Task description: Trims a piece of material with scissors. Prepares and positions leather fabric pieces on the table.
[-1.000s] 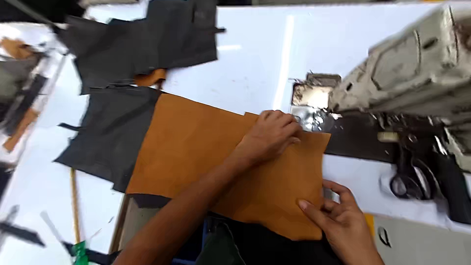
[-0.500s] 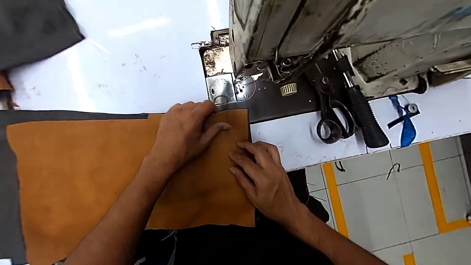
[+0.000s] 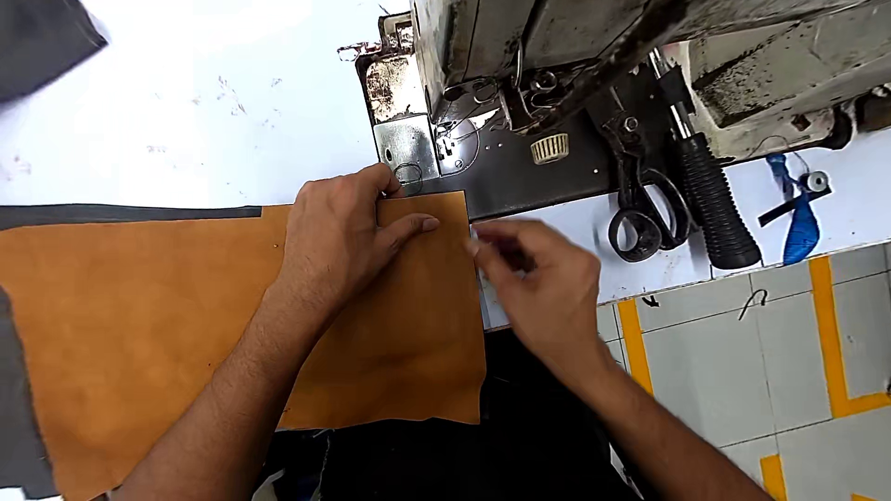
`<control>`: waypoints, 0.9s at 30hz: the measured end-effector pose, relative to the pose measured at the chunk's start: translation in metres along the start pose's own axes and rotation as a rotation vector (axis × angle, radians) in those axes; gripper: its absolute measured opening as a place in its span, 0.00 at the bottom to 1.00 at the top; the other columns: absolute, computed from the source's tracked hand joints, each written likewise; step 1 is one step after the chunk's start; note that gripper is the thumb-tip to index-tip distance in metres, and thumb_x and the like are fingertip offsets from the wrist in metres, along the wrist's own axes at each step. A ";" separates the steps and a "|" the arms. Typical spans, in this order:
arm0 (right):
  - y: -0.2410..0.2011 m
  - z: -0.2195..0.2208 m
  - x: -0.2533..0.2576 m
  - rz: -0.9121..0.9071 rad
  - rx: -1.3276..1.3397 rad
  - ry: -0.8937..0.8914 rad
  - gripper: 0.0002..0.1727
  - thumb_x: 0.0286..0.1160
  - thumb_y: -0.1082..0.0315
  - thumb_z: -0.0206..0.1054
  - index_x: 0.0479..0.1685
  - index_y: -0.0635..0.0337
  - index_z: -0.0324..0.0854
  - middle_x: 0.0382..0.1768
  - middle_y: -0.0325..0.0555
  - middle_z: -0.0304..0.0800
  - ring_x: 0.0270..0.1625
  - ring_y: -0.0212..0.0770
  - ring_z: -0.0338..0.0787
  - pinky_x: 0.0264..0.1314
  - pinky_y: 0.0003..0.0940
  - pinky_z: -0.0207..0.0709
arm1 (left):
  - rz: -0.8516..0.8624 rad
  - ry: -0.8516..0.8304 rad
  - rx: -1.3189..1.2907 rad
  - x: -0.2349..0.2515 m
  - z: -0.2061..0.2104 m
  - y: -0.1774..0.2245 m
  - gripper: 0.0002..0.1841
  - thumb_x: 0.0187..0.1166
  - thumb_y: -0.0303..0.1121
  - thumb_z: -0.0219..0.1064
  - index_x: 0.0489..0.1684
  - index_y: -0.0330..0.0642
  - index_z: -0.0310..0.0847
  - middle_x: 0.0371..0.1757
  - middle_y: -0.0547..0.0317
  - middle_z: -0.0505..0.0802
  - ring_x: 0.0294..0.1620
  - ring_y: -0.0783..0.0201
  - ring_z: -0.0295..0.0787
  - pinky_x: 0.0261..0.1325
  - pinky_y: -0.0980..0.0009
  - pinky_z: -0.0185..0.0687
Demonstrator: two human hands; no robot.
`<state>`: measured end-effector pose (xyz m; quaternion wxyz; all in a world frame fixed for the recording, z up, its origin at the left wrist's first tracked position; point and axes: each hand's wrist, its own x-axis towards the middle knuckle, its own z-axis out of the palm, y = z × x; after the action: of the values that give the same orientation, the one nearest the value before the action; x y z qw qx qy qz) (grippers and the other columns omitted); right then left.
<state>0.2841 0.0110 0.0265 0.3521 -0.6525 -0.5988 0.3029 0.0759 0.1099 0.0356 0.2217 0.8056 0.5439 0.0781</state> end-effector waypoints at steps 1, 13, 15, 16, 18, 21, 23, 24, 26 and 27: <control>0.002 0.001 0.015 0.055 0.045 0.020 0.08 0.78 0.65 0.74 0.50 0.57 0.90 0.39 0.37 0.95 0.33 0.27 0.93 0.34 0.25 0.91 | -0.002 0.005 -0.004 0.000 0.000 0.000 0.27 0.70 0.66 0.71 0.41 0.49 0.86 0.24 0.61 0.86 0.26 0.59 0.83 0.31 0.54 0.73; -0.012 -0.009 0.073 0.573 0.209 -0.150 0.09 0.63 0.69 0.85 0.34 0.59 0.88 0.26 0.44 0.96 0.21 0.41 0.96 0.22 0.36 0.94 | -0.084 -0.293 0.288 -0.038 -0.064 -0.043 0.27 0.59 0.66 0.81 0.34 0.52 0.83 0.21 0.60 0.84 0.24 0.50 0.86 0.25 0.44 0.78; -0.011 -0.009 0.074 0.575 0.224 -0.145 0.10 0.63 0.70 0.85 0.34 0.60 0.87 0.26 0.45 0.96 0.22 0.42 0.96 0.22 0.37 0.94 | -0.047 -0.309 0.246 -0.061 -0.086 -0.058 0.18 0.64 0.58 0.79 0.25 0.57 0.84 0.21 0.67 0.84 0.24 0.58 0.85 0.25 0.51 0.79; -0.010 -0.008 0.073 0.571 0.229 -0.146 0.09 0.63 0.70 0.84 0.35 0.61 0.88 0.26 0.46 0.96 0.22 0.42 0.96 0.22 0.37 0.94 | 0.013 -0.272 0.154 -0.073 -0.090 -0.051 0.13 0.67 0.55 0.73 0.27 0.59 0.86 0.24 0.73 0.83 0.25 0.66 0.84 0.26 0.58 0.80; -0.011 -0.007 0.072 0.564 0.242 -0.150 0.09 0.64 0.71 0.83 0.35 0.62 0.88 0.26 0.47 0.96 0.22 0.42 0.96 0.23 0.37 0.94 | 0.074 -0.151 -0.055 -0.096 -0.081 -0.010 0.09 0.73 0.47 0.64 0.38 0.57 0.83 0.22 0.75 0.82 0.19 0.74 0.79 0.18 0.67 0.75; -0.016 -0.010 0.073 0.518 0.177 -0.148 0.08 0.64 0.71 0.83 0.33 0.60 0.88 0.21 0.42 0.93 0.19 0.35 0.93 0.21 0.31 0.92 | 0.078 -0.093 -0.472 -0.103 -0.051 0.069 0.13 0.83 0.39 0.64 0.58 0.44 0.83 0.24 0.65 0.88 0.20 0.70 0.83 0.18 0.69 0.75; -0.008 -0.014 0.073 0.402 0.049 -0.174 0.05 0.64 0.69 0.81 0.33 0.54 0.91 0.21 0.31 0.91 0.20 0.21 0.86 0.24 0.20 0.80 | 0.061 -0.091 -0.681 -0.090 -0.030 0.105 0.13 0.85 0.35 0.62 0.60 0.41 0.83 0.27 0.62 0.89 0.25 0.67 0.86 0.23 0.66 0.81; 0.006 -0.015 0.073 0.337 0.056 -0.183 0.04 0.64 0.70 0.81 0.34 0.54 0.91 0.23 0.29 0.92 0.23 0.18 0.85 0.27 0.18 0.78 | 0.061 -0.098 -0.745 -0.083 -0.022 0.117 0.14 0.86 0.35 0.61 0.62 0.39 0.81 0.28 0.61 0.89 0.26 0.65 0.87 0.25 0.64 0.83; 0.069 -0.007 0.066 0.154 0.216 -0.157 0.06 0.65 0.70 0.80 0.39 0.56 0.93 0.29 0.35 0.96 0.28 0.22 0.91 0.29 0.19 0.84 | 0.092 -0.063 -0.784 -0.073 -0.011 0.131 0.16 0.86 0.33 0.59 0.66 0.37 0.78 0.30 0.60 0.88 0.26 0.64 0.86 0.24 0.65 0.82; 0.102 -0.003 0.065 0.130 0.277 -0.160 0.08 0.66 0.67 0.81 0.43 0.55 0.94 0.32 0.38 0.98 0.31 0.26 0.93 0.31 0.23 0.86 | 0.108 -0.034 -0.762 -0.070 -0.007 0.134 0.16 0.85 0.33 0.59 0.66 0.36 0.78 0.29 0.61 0.88 0.25 0.65 0.86 0.23 0.67 0.81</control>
<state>0.3509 0.0720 -0.0536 0.3694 -0.6088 -0.5341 0.4557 0.1588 0.0064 0.1095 0.5097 0.6941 0.4289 0.2730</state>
